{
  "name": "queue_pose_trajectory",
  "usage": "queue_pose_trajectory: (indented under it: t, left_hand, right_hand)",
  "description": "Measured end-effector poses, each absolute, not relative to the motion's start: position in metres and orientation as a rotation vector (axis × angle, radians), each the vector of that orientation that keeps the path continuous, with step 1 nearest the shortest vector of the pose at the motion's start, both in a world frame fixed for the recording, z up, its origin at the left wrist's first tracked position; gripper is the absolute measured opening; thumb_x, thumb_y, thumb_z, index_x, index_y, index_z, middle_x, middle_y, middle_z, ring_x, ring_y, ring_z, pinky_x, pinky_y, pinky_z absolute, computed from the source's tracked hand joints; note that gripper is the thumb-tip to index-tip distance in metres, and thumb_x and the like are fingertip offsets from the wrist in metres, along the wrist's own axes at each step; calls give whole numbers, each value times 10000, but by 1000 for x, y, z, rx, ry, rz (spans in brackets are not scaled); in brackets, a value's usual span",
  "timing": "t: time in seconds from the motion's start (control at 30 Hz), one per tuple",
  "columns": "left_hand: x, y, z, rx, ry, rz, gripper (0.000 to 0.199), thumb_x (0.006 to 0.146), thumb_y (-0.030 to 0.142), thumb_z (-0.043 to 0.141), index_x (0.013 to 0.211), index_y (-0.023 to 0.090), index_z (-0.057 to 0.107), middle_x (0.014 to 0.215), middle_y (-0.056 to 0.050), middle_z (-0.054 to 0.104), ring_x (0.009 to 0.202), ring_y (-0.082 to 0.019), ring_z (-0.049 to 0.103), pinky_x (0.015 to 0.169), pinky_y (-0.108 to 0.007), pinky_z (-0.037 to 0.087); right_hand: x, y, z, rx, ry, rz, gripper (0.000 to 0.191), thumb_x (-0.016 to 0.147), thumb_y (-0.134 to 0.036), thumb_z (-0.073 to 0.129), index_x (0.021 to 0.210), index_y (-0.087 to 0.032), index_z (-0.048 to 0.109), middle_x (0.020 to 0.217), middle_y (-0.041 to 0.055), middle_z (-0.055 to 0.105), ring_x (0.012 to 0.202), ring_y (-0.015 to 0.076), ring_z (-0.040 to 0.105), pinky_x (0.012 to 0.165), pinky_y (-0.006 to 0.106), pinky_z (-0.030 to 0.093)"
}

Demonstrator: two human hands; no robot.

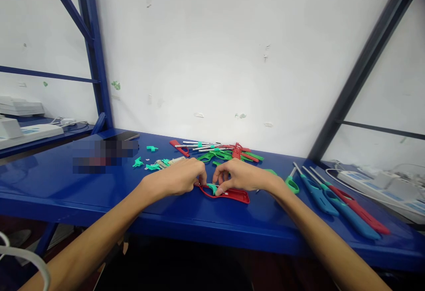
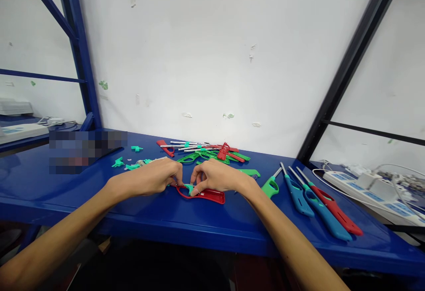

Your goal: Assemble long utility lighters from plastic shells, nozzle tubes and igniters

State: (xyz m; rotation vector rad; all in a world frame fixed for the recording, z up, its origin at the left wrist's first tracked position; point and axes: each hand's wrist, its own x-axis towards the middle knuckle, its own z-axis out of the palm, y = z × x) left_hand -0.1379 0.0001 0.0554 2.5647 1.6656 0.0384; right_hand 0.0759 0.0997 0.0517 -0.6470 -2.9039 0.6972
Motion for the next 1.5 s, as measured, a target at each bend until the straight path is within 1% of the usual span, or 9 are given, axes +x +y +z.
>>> queue_pose_trajectory:
  t: [0.27,0.4,0.53,0.77,0.97,1.2,1.4,1.5]
  left_hand:
    - [-139,-1,55,2612,1629,62,183,1014,315,666,1072,146,703,1066,-56,728,1013,-209,706,920,-432,600]
    - [-139,0,54,2616,1614,92,182,1012,313,670,1069,143,703,1066,-55,731,1001,-205,710,912,-427,604]
    - [-139,1,53,2632,1603,108,180,1014,316,668,1057,145,705,1039,-50,732,979,-199,712,898,-416,606]
    - [-141,3,51,2681,1590,83,191,1016,327,664,1041,142,703,1004,-42,728,950,-194,712,883,-410,607]
    - [-141,3,49,2708,1564,97,187,1015,327,666,1012,144,704,988,-37,727,928,-185,709,869,-396,605]
    - [-140,-3,48,2669,1625,152,172,1011,309,669,1051,145,702,1063,-53,724,1021,-211,699,925,-434,592]
    - [-138,-3,51,2607,1641,142,181,1013,314,667,1064,144,703,1044,-50,727,1005,-209,707,915,-431,598]
    - [-138,-2,51,2578,1646,134,182,1014,314,667,1073,145,702,1066,-55,727,1009,-208,707,910,-426,602]
  right_hand:
    - [77,96,54,-615,-2896,747,260,802,-417,891,833,-210,736,827,-6,755,725,165,640,621,287,398]
    - [77,98,54,-643,-2900,792,283,798,-421,889,854,-194,730,809,-7,747,711,162,642,606,283,411]
    - [76,99,53,-644,-2903,804,308,802,-419,887,880,-169,723,819,-1,739,711,160,644,624,280,440]
    - [78,98,54,-544,-2898,742,220,805,-405,889,830,-214,782,800,-9,753,703,156,629,626,280,405]
    - [79,99,54,-504,-2900,693,195,800,-403,891,807,-224,815,794,-2,757,689,151,601,620,285,373]
    - [78,99,54,-554,-2892,786,237,805,-439,875,826,-218,793,822,-3,776,715,159,630,631,285,403]
    - [78,99,54,-636,-2883,839,257,779,-434,894,841,-213,779,816,-1,776,714,172,651,610,284,423]
    - [78,99,55,-649,-2883,833,275,777,-446,894,855,-210,775,812,-1,767,717,176,648,615,287,422]
